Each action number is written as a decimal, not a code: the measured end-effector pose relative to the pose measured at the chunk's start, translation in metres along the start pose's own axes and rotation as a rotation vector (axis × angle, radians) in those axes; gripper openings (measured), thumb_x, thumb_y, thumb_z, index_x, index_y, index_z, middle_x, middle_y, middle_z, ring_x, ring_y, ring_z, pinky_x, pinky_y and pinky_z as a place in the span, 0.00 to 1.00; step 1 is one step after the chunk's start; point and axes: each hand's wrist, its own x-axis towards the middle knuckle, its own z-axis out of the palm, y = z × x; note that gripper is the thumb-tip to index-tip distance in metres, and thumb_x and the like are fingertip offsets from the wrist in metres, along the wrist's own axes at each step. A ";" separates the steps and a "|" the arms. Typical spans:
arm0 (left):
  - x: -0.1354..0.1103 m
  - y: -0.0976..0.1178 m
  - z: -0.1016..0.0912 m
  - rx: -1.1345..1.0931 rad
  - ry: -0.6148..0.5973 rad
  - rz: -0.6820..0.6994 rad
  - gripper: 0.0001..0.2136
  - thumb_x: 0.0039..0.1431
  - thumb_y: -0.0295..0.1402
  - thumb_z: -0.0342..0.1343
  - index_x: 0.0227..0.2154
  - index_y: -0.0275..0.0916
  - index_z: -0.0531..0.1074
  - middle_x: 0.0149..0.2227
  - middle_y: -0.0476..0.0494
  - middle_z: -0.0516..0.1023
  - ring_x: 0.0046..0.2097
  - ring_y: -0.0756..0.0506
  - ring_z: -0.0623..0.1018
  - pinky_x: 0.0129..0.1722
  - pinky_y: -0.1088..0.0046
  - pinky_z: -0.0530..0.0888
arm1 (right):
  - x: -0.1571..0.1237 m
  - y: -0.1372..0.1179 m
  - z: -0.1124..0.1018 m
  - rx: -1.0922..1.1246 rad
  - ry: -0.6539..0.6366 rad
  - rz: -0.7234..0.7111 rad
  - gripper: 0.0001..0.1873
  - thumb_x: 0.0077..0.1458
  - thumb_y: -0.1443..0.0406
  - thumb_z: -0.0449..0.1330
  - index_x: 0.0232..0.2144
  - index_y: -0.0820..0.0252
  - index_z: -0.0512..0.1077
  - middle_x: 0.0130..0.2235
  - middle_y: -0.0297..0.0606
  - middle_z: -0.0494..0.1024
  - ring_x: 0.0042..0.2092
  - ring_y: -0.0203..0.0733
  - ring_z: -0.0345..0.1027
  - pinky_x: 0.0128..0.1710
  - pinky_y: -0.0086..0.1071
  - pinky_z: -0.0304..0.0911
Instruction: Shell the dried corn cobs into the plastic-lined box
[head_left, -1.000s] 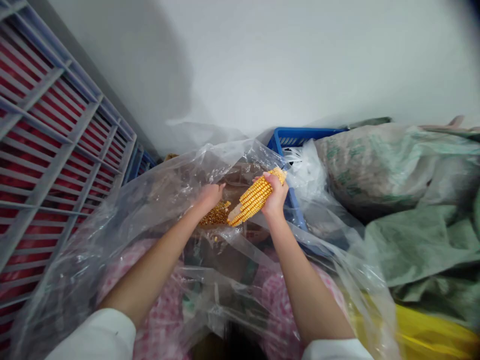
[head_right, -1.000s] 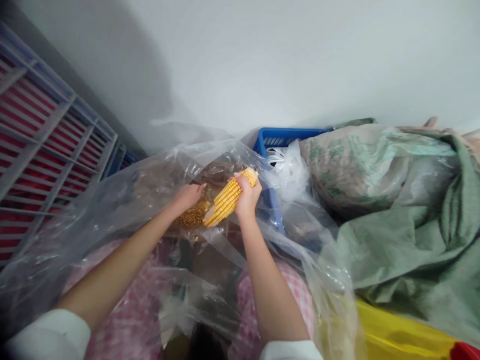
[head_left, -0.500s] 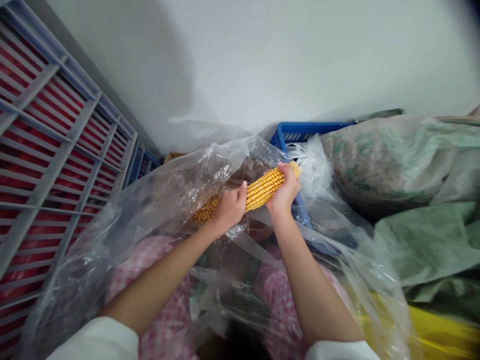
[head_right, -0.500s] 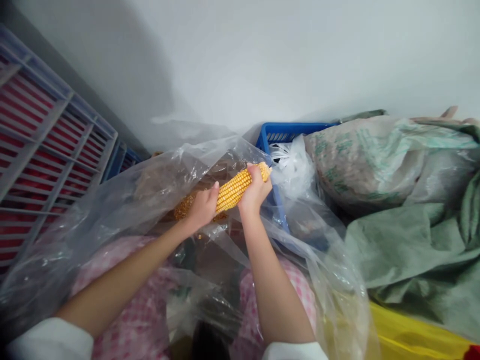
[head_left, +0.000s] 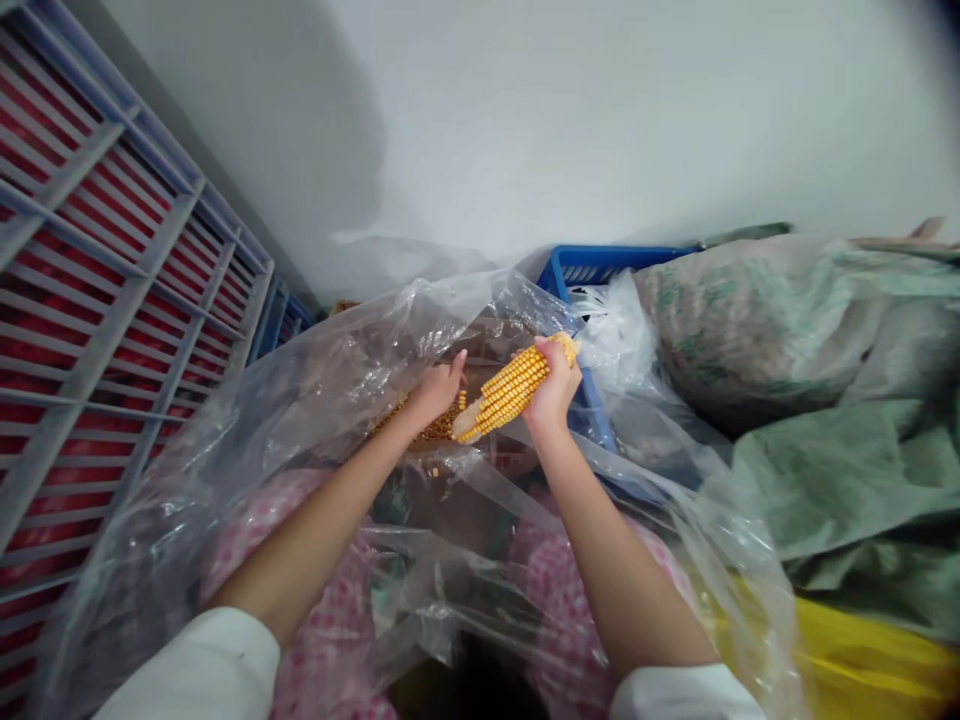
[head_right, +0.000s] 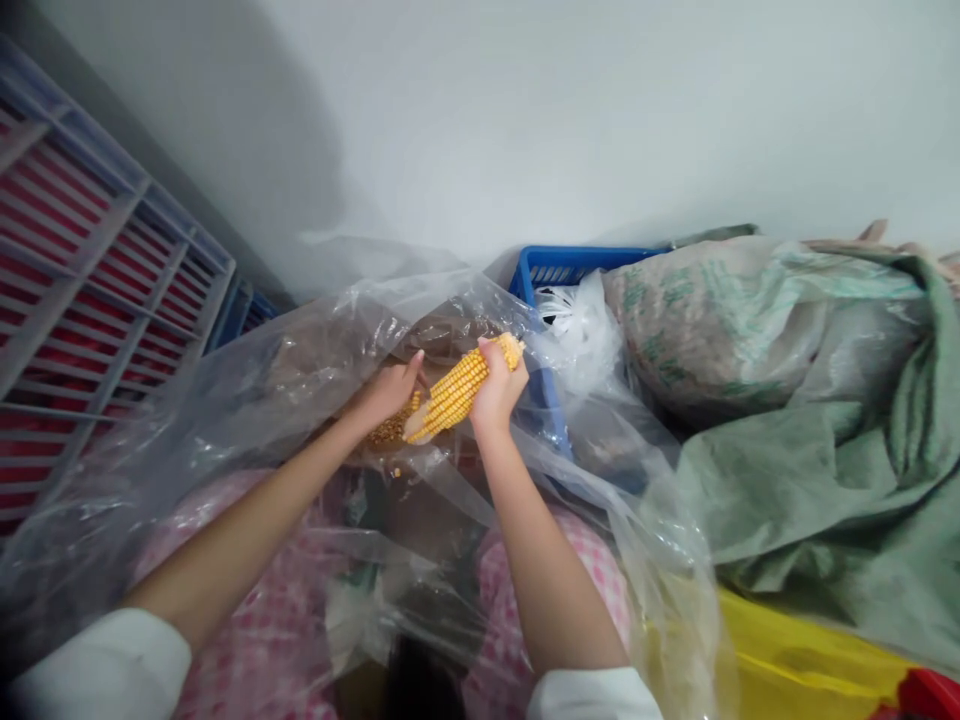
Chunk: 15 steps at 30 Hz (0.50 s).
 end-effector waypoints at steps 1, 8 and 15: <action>0.002 -0.001 -0.007 0.045 0.030 -0.009 0.29 0.59 0.48 0.32 0.24 0.33 0.73 0.29 0.32 0.76 0.37 0.39 0.75 0.40 0.65 0.66 | 0.002 -0.001 0.000 0.003 0.017 -0.018 0.08 0.37 0.62 0.60 0.23 0.60 0.65 0.19 0.27 0.67 0.22 0.34 0.62 0.22 0.27 0.59; -0.035 0.034 -0.002 0.049 0.098 0.231 0.29 0.61 0.46 0.25 0.33 0.37 0.71 0.34 0.38 0.77 0.36 0.44 0.74 0.34 0.71 0.65 | 0.011 -0.006 0.005 0.034 0.203 -0.038 0.10 0.38 0.61 0.60 0.25 0.61 0.68 0.22 0.27 0.65 0.24 0.33 0.62 0.24 0.27 0.59; -0.020 0.026 0.019 -0.059 0.069 0.178 0.37 0.59 0.48 0.19 0.20 0.35 0.71 0.23 0.39 0.74 0.28 0.45 0.74 0.29 0.72 0.64 | 0.003 0.008 0.004 -0.055 0.132 -0.090 0.09 0.37 0.62 0.60 0.23 0.61 0.68 0.22 0.27 0.65 0.25 0.32 0.60 0.25 0.27 0.57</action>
